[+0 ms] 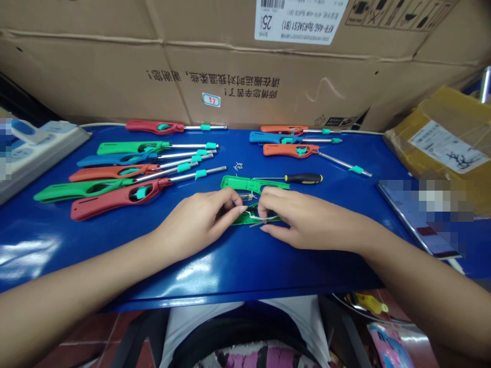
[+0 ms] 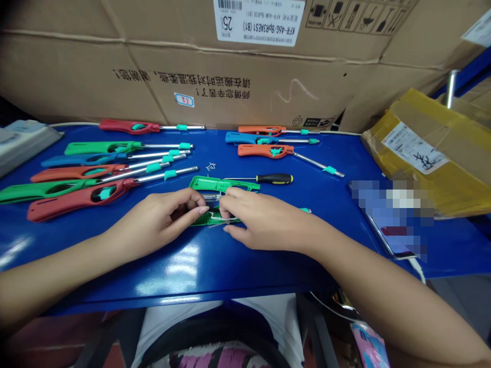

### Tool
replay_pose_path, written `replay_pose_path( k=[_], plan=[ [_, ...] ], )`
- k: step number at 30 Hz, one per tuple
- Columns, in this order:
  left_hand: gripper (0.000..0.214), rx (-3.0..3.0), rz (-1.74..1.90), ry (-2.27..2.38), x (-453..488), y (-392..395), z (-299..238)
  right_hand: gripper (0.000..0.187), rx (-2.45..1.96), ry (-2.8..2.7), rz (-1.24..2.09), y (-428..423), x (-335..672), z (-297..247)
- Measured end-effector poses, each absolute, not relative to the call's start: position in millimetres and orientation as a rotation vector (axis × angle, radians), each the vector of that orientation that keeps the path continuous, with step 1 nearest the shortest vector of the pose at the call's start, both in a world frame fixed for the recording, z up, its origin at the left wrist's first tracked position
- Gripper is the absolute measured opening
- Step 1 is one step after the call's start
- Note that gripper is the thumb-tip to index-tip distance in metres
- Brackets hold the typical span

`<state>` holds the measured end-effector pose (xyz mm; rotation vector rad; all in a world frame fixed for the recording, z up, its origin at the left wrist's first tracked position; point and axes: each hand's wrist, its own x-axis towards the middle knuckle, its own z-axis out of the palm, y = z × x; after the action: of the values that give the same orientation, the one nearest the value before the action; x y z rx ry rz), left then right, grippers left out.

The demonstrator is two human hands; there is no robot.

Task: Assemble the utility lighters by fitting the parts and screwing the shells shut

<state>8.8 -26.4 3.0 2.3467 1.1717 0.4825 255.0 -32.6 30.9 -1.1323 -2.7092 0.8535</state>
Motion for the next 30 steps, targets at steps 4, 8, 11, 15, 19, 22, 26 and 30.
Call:
replay_pose_path(
  k=[4,8,11,15,19,22,26,30],
  plan=[
    [0.025,2.345,0.454,1.183,8.1,-26.2,3.2,0.008,-1.159,-2.721,0.825,-33.1,254.4,30.7],
    [0.024,2.340,0.443,1.173,8.4,-26.6,4.0,0.007,-1.171,-2.721,0.778,-30.7,251.7,29.8],
    [0.023,2.336,0.440,1.158,9.0,-26.8,4.6,0.006,-1.130,-2.737,0.724,-28.9,250.9,29.4],
    [0.023,2.324,0.446,1.157,8.7,-26.4,5.1,0.013,-1.068,-2.798,0.561,-27.9,253.3,31.4],
    [0.023,2.305,0.449,1.159,7.4,-25.9,3.9,0.019,-1.018,-2.836,0.404,-27.0,259.4,35.4],
    [0.020,2.310,0.457,1.151,6.8,-25.6,2.1,0.016,-0.940,-2.813,0.442,-25.2,264.2,38.5],
    [0.018,2.332,0.446,1.156,6.6,-25.3,1.0,0.009,-0.863,-2.842,0.652,-23.1,266.6,41.5],
    [0.018,2.348,0.445,1.148,6.1,-25.5,1.5,0.012,-0.789,-2.819,0.811,-21.9,266.7,43.1]
  ],
)
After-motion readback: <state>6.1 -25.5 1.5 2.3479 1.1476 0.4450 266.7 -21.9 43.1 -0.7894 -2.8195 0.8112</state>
